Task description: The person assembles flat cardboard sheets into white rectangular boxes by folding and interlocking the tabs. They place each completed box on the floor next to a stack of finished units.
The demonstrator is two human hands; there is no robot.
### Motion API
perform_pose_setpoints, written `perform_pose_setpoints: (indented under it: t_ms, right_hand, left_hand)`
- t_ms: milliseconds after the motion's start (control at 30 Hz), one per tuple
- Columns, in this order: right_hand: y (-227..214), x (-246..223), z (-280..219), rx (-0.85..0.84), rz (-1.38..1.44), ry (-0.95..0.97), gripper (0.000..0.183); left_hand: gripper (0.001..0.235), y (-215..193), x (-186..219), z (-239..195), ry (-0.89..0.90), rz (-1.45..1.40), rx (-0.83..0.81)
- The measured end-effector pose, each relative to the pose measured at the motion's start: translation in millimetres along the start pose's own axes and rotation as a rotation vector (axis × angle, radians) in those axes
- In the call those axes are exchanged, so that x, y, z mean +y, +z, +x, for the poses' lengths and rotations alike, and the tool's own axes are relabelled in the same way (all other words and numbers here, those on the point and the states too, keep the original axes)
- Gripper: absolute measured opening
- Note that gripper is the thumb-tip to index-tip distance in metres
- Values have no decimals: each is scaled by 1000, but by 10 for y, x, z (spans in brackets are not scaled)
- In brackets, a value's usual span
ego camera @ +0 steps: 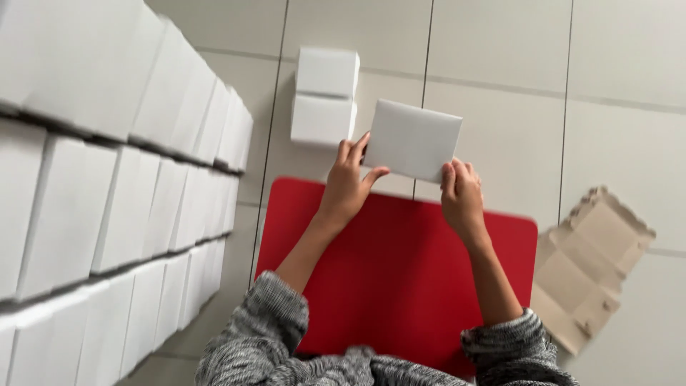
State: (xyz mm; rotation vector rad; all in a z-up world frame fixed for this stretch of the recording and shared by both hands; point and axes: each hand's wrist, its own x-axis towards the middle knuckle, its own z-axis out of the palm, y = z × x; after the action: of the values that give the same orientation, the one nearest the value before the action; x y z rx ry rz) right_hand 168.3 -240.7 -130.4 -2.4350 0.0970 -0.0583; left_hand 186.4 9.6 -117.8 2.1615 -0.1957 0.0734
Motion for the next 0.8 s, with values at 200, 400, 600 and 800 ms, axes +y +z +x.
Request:
perform_pose_setpoints:
  t_ms: [200, 400, 600, 800]
  right_hand:
    - [460, 618, 1487, 4, 48, 12, 39]
    - [1354, 1224, 2387, -109, 292, 58, 41]
    - [1748, 1718, 2354, -242, 180, -19, 37]
    - [1708, 1511, 2287, -236, 369, 129, 45]
  left_hand:
    - [81, 636, -667, 1324, 86, 309, 29]
    - [71, 1014, -1172, 1942, 31, 711, -144]
    - [84, 1487, -1668, 1939, -82, 806, -451]
    - [100, 1371, -1486, 1890, -169, 830, -562]
